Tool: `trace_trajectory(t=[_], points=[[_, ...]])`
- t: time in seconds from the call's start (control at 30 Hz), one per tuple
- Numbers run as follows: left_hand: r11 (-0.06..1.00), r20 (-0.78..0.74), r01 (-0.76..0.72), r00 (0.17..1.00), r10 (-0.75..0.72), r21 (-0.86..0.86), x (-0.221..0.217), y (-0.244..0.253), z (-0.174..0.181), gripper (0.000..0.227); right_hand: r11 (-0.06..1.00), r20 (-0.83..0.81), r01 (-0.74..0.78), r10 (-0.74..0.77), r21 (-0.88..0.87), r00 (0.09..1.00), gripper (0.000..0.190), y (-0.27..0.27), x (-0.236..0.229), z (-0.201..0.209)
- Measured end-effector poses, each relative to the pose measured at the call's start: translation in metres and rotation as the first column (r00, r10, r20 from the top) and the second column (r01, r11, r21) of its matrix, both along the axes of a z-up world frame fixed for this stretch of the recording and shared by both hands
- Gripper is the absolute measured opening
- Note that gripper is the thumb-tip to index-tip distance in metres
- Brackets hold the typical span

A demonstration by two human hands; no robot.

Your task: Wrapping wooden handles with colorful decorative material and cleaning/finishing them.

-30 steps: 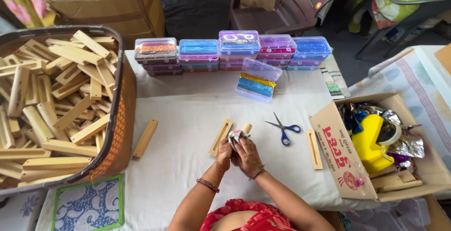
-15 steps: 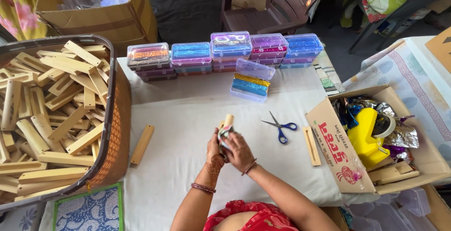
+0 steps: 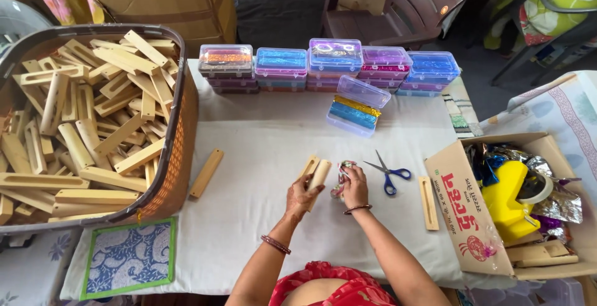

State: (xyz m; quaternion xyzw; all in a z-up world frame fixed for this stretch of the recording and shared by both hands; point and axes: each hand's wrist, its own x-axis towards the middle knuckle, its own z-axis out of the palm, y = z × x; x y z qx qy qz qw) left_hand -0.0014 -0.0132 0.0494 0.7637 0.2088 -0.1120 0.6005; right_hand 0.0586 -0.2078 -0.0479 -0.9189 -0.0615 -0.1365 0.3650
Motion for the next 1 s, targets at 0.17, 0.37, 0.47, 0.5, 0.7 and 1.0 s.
trace_trajectory(t=[0.17, 0.37, 0.47, 0.5, 0.7, 1.0], points=[[0.834, 0.240, -0.048, 0.965, -0.103, 0.549, 0.008, 0.019, -0.050, 0.047, 0.979, -0.095, 0.022, -0.043, -0.204, 0.995, 0.033, 0.001, -0.019, 0.027], [0.777, 0.236, -0.008, 0.955, -0.181, 0.629, 0.007, 0.016, -0.061, 0.050, 0.912, -0.139, -0.178, 0.136, -0.370, 0.981, 0.048, 0.003, -0.034, 0.029], [0.768, 0.213, 0.110, 0.928, -0.307, 0.632, -0.002, 0.007, -0.045, 0.069, 0.955, -0.020, -0.207, 0.208, -0.211, 0.978, 0.051, 0.009, -0.027, 0.008], [0.740, 0.236, 0.145, 0.892, -0.385, 0.657, -0.004, 0.004, -0.037, 0.080, 0.976, 0.107, -0.173, 0.188, -0.132, 0.976, 0.052, 0.013, -0.023, 0.008], [0.684, 0.102, 0.237, 0.903, -0.416, 0.690, -0.019, 0.004, -0.062, 0.060, 0.806, 0.081, -0.448, 0.514, -0.387, 0.854, 0.053, 0.058, -0.040, 0.053], [0.697, 0.350, 0.126, 0.794, -0.497, 0.706, -0.041, 0.039, -0.071, 0.046, 0.970, -0.054, -0.213, 0.208, -0.117, 0.977, 0.040, -0.023, 0.060, -0.041]])
